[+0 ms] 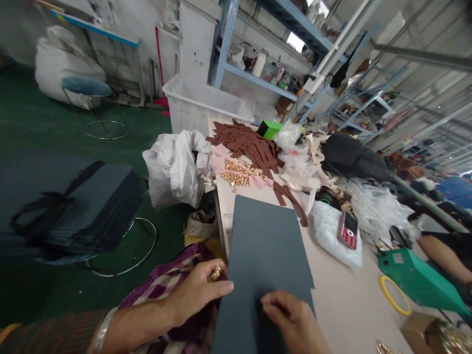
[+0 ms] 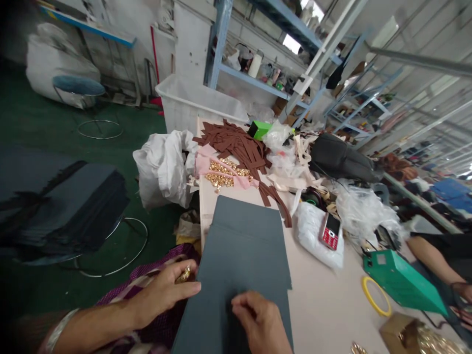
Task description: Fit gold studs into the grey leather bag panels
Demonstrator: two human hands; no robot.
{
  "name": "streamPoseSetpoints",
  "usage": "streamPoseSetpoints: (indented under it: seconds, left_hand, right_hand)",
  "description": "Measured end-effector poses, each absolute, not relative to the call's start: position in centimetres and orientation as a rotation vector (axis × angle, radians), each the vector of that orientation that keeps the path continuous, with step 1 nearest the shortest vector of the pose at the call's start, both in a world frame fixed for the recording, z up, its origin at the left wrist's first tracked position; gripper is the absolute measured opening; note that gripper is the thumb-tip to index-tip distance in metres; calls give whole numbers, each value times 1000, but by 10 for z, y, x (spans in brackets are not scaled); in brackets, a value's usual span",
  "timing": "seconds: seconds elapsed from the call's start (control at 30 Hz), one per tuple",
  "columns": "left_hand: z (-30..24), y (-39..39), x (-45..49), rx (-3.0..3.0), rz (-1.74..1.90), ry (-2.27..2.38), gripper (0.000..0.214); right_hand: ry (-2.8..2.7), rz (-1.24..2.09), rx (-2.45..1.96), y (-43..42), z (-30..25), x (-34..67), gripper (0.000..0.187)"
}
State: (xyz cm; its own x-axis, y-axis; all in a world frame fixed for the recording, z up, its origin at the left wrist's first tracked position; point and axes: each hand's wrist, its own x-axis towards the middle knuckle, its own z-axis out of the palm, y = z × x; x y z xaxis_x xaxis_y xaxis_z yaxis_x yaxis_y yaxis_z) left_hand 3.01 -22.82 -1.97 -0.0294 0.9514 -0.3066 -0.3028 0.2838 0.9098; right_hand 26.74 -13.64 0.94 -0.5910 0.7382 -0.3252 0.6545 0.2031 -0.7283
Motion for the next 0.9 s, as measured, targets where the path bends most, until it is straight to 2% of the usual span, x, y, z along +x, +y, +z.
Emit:
streamPoseSetpoints:
  seconds: [0.13,0.27,0.63,0.9]
  left_hand:
    - [-8,-227,43,600,1128,845,50]
    - [-4,-216,52,541,1083,865,46]
    - [-6,-205,60,473,1022,950,37]
    - [4,-204,56,728,913,883,34]
  right_hand:
    - [-1772,1478,-1506,-152,-2,251,32]
    - [-1562,1621,-1422,-148,-4,235,36]
    - [-1451,1659,-1411,-146,-3,226,41]
    - [-1479,1499,-1493,-146,-1,225,32]
